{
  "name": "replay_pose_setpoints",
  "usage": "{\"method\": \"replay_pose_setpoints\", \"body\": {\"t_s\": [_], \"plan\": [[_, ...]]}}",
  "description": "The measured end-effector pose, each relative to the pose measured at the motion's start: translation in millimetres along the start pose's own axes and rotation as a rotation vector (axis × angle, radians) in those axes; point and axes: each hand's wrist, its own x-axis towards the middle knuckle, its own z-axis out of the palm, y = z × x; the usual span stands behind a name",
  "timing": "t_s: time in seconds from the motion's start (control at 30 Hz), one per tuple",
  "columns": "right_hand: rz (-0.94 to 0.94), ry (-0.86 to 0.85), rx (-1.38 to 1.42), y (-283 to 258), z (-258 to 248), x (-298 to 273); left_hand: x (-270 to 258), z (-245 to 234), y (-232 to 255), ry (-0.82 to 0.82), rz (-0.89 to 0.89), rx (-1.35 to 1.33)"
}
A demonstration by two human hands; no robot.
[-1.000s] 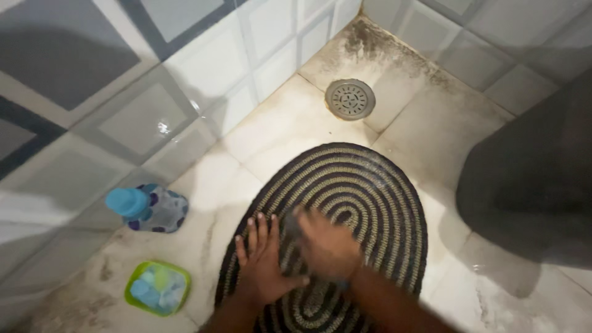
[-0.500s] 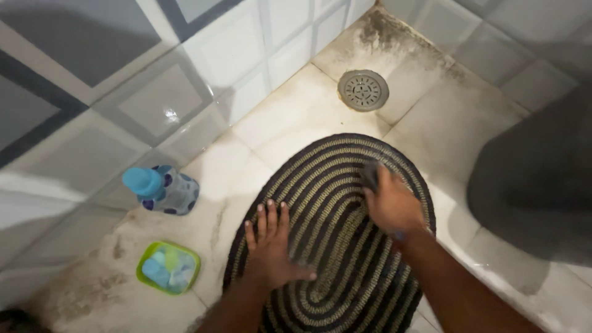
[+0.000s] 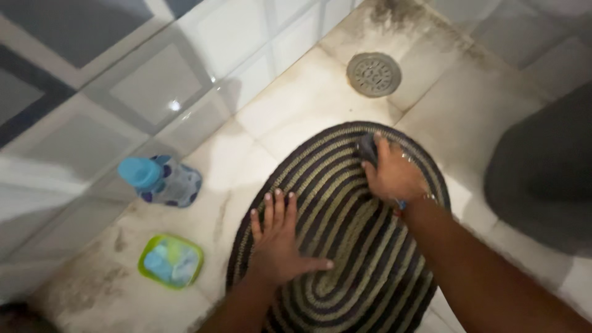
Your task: The person pours water from a bucket onto a round woven mat, then scrubs it with a brush. They apply liquid soap from a bottle and continue scrubbing the mat with the brush to create suds.
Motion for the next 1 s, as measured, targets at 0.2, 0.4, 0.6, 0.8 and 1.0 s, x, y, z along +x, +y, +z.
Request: {"method": "replay_pose_setpoints", "body": {"t_s": [0.2, 0.4, 0.6, 0.8, 1.0], "plan": [[-0.044, 0.199, 0.188, 72, 29, -30, 35, -18, -8, 0.003, 0.238, 0.167], [0.277, 0.119, 0.155, 71, 30, -83, 47, -32, 1, -0.007, 0.394, 0.276], [0.235, 0.169, 0.317, 2, 11, -77, -3, -3, 5, 0.164, -0.177, 0.095], [-0.427, -0.288, -0.191, -79, 31, -98, -9, 39, -16, 0.324, -0.234, 0.056], [0.171, 0.076, 0.018, 0, -25, -40, -11, 7, -11, -0.009, -0.263, -0.027]]}}
